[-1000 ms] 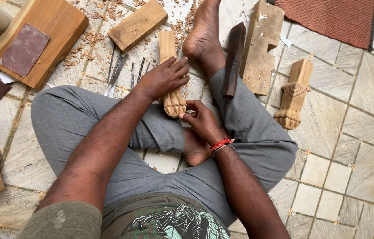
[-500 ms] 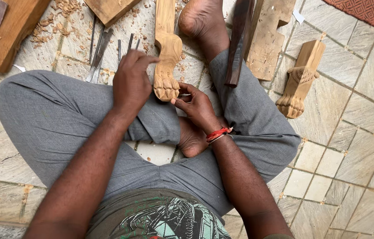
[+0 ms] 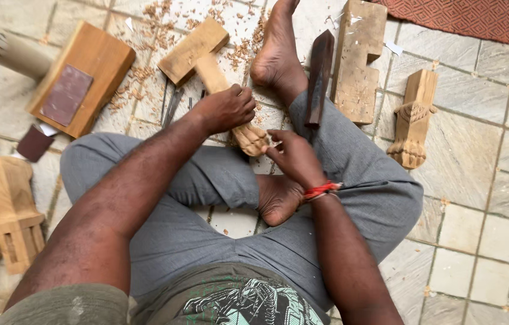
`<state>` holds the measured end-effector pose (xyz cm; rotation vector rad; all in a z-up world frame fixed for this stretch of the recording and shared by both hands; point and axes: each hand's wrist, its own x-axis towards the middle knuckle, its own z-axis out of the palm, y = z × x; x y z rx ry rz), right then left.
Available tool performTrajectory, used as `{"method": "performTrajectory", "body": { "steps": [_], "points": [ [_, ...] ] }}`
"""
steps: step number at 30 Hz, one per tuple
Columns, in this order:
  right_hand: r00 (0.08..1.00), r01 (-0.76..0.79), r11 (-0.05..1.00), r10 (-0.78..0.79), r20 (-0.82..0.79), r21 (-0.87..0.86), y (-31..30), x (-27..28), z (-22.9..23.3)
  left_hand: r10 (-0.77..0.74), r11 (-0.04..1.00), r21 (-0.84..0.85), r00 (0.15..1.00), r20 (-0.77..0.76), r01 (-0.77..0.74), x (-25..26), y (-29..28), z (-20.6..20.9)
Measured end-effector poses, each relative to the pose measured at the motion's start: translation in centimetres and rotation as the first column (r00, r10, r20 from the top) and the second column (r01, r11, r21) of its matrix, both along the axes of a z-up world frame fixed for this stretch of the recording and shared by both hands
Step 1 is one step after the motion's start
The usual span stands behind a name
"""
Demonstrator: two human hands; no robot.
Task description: The person carves a wooden piece using a chisel and a wooden mallet while sitting cross-legged on the floor. They repeatedly strike the chisel to shape the wood, occasionally adjusting the piece and clearing away wood shavings.
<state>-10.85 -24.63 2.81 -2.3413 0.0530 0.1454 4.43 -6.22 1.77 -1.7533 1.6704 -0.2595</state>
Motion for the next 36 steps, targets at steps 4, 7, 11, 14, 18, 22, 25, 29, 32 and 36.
{"method": "performTrajectory", "body": {
  "steps": [4, 7, 11, 14, 18, 22, 25, 29, 32, 36],
  "points": [
    [0.970, 0.152, 0.883, -0.220, 0.104, 0.445, -4.7, -2.4, 1.7, 0.244, 0.969, 0.043, 0.970, -0.014, -0.244, -2.7, 0.6, -1.2],
    [0.892, 0.203, 0.759, -0.403, 0.202, 0.619, -7.4, -2.9, 1.7, 0.506, 0.859, -0.020, 0.854, -0.122, -0.512, -4.6, 1.8, -4.1],
    [0.812, 0.376, 0.643, -0.575, 0.096, 0.667, -8.6, -2.6, 1.9, 0.726, 0.528, -0.181, 0.552, -0.409, -0.829, -6.1, -0.3, -7.3],
    [0.800, 0.414, 0.633, -0.596, 0.070, 0.654, -8.9, -2.5, 1.5, 0.767, 0.488, -0.047, 0.454, -0.453, -0.872, -6.6, -1.7, -7.9],
    [0.778, 0.398, 0.587, -0.623, 0.080, 0.705, -9.2, -3.1, -0.1, 0.766, 0.392, 0.084, 0.274, -0.582, -0.916, -5.1, 0.6, -5.8],
    [0.738, 0.419, 0.484, -0.674, 0.022, 0.768, -9.9, -2.7, -0.5, 0.749, 0.139, 0.368, -0.146, -0.646, -0.919, 1.9, 7.5, -3.5],
    [0.760, 0.486, 0.634, -0.647, 0.067, 0.602, -9.5, 0.3, -0.6, 0.753, 0.032, 0.328, -0.193, -0.630, -0.944, 4.4, 11.6, -4.3],
    [0.878, 0.470, 0.855, -0.479, -0.013, 0.219, -9.8, 5.6, -1.7, 0.785, -0.023, 0.422, -0.278, -0.554, -0.906, 3.7, 10.4, -6.9],
    [0.897, 0.440, 0.826, -0.391, -0.205, 0.352, -10.3, 8.4, -2.8, 0.758, -0.096, 0.502, -0.390, -0.522, -0.859, 3.3, 8.3, -7.3],
    [0.899, 0.436, 0.707, -0.368, -0.237, 0.557, -10.6, 9.8, -3.6, 0.668, -0.186, 0.589, -0.541, -0.511, -0.786, 3.3, 8.6, -6.3]
  ]
}}
